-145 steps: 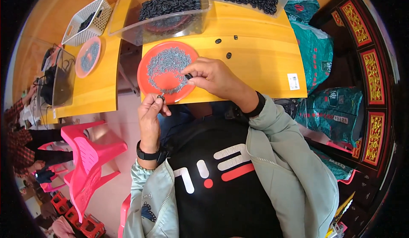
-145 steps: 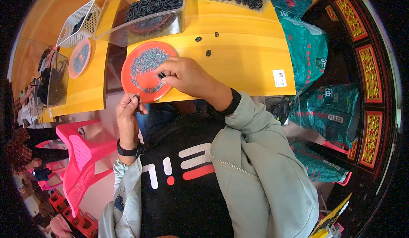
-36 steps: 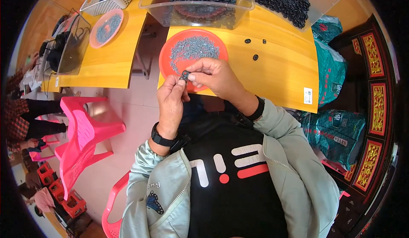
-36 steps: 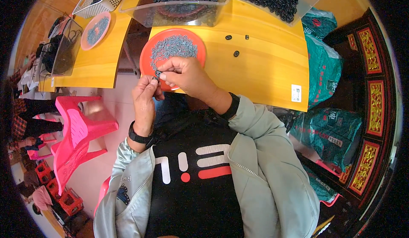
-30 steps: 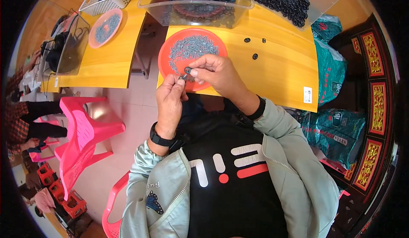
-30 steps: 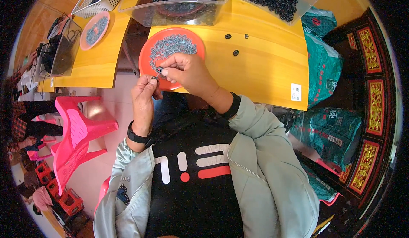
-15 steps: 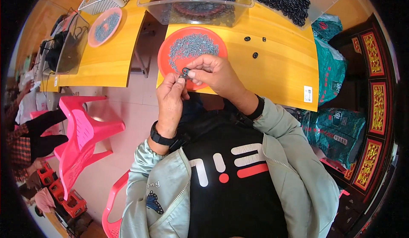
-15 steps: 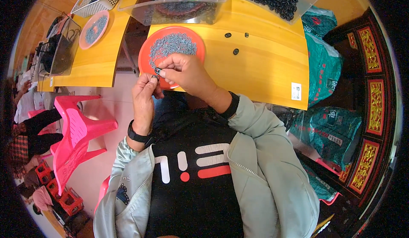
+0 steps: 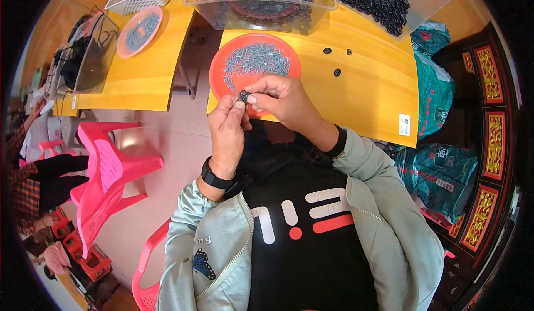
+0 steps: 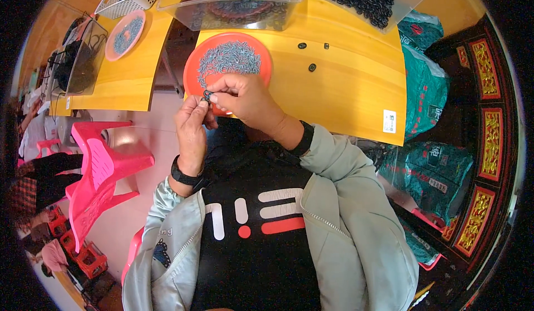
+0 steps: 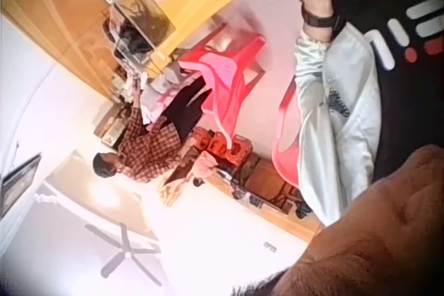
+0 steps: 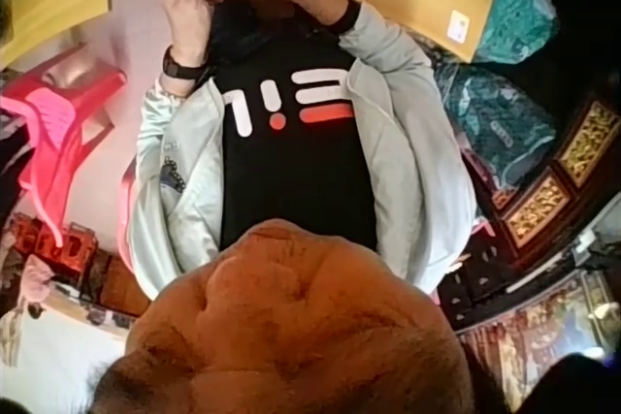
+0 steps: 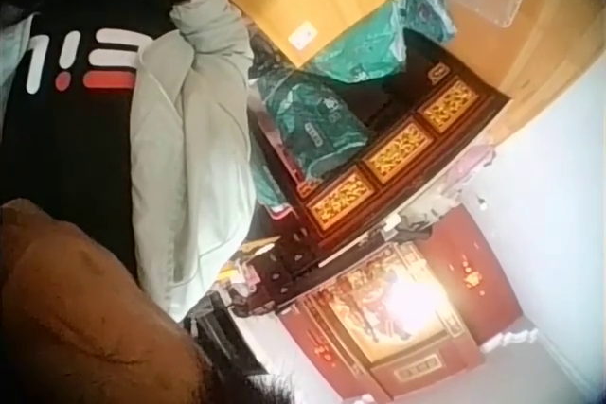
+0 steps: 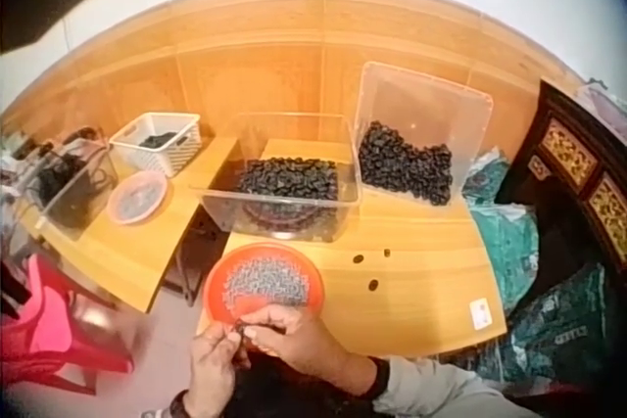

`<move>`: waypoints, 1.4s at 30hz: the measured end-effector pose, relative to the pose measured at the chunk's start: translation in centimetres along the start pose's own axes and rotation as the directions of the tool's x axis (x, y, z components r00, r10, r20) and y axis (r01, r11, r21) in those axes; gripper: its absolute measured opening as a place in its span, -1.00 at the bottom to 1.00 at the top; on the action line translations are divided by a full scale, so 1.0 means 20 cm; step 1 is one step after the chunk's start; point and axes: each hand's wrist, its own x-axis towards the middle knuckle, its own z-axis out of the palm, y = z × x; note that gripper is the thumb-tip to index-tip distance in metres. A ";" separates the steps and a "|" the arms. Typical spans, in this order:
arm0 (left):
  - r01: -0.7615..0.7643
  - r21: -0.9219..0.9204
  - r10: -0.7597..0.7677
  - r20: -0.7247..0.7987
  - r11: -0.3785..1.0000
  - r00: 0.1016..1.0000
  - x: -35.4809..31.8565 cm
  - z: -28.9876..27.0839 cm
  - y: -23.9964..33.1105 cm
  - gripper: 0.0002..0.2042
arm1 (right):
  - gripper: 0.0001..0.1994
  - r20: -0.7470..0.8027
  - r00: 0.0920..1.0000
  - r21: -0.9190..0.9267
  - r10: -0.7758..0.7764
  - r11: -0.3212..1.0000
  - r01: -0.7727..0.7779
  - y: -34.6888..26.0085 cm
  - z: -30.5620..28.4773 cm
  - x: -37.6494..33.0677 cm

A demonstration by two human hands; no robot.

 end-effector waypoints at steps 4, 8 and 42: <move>0.010 -0.040 -0.010 -0.015 0.999 1.000 0.00 0.01 0.00 -0.85 | -0.87 -0.020 1.000 0.092 0.023 0.996 -0.021 -0.01 0.02 -0.01; -0.006 -0.178 -0.001 -0.041 0.984 0.999 0.01 0.03 0.00 -0.86 | -0.83 -0.012 1.000 0.148 -0.020 0.989 0.022 0.00 0.02 -0.01; -0.229 0.299 0.230 0.032 0.926 0.973 0.07 -0.01 0.01 -0.88 | -0.80 0.219 0.928 0.556 0.302 0.742 -0.373 0.03 -0.05 0.03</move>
